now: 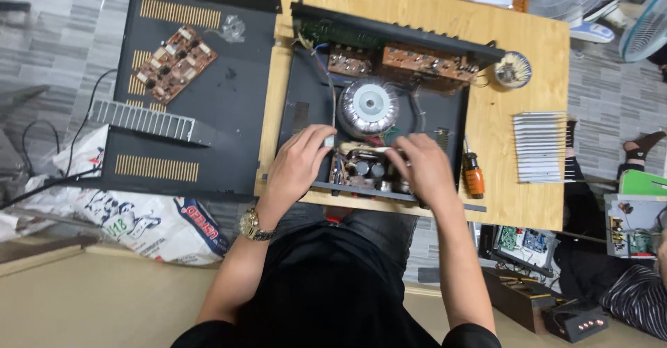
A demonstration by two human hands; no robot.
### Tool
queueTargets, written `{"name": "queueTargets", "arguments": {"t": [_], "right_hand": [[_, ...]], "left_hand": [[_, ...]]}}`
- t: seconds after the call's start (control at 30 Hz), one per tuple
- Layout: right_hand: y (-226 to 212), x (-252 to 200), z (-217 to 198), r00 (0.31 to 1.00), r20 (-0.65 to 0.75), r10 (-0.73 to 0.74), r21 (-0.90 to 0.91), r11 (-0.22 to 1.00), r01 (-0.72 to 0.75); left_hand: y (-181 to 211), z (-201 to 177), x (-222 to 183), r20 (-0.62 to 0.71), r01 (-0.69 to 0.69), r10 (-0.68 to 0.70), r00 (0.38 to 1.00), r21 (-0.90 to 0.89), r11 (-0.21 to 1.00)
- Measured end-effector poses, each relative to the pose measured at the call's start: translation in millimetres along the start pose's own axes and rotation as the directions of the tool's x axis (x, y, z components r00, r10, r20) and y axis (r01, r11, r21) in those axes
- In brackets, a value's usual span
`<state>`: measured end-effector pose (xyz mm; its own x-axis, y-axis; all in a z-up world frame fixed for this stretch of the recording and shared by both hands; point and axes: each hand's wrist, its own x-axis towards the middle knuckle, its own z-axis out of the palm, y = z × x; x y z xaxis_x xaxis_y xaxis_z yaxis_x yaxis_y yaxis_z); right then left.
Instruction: Cleaning dust from the internal components of an amplifier using a brush and repositioning a heatsink
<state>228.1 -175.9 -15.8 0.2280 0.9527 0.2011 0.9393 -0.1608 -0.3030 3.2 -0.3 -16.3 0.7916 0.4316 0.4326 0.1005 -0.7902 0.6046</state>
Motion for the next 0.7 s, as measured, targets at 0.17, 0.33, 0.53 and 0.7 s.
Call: {"name": "queueTargets", "arguments": {"t": [0.17, 0.33, 0.53, 0.7], "right_hand": [[17.9, -20.5, -10.1, 0.999, 0.002, 0.053, -0.113, 0.992, -0.053], [-0.9, -3.9, -18.7, 0.989, -0.098, 0.108, 0.108, 0.989, -0.097], [-12.5, 5.8, 0.5, 0.997, -0.069, 0.039, 0.021, 0.999, -0.038], [0.9, -9.6, -16.8, 0.995, 0.01, 0.102, -0.072, 0.992, -0.101]], "left_hand": [[-4.6, 2.6, -1.7, 0.001, -0.01, 0.01, 1.0, -0.003, 1.0], [2.4, -5.1, 1.8, 0.013, -0.021, 0.021, 1.0, -0.005, 1.0], [1.0, -4.6, 0.3, 0.008, -0.035, 0.035, 0.999, -0.011, 0.999], [-1.9, -0.4, 2.2, -0.038, -0.05, 0.051, 0.998, 0.019, 0.999]]}}
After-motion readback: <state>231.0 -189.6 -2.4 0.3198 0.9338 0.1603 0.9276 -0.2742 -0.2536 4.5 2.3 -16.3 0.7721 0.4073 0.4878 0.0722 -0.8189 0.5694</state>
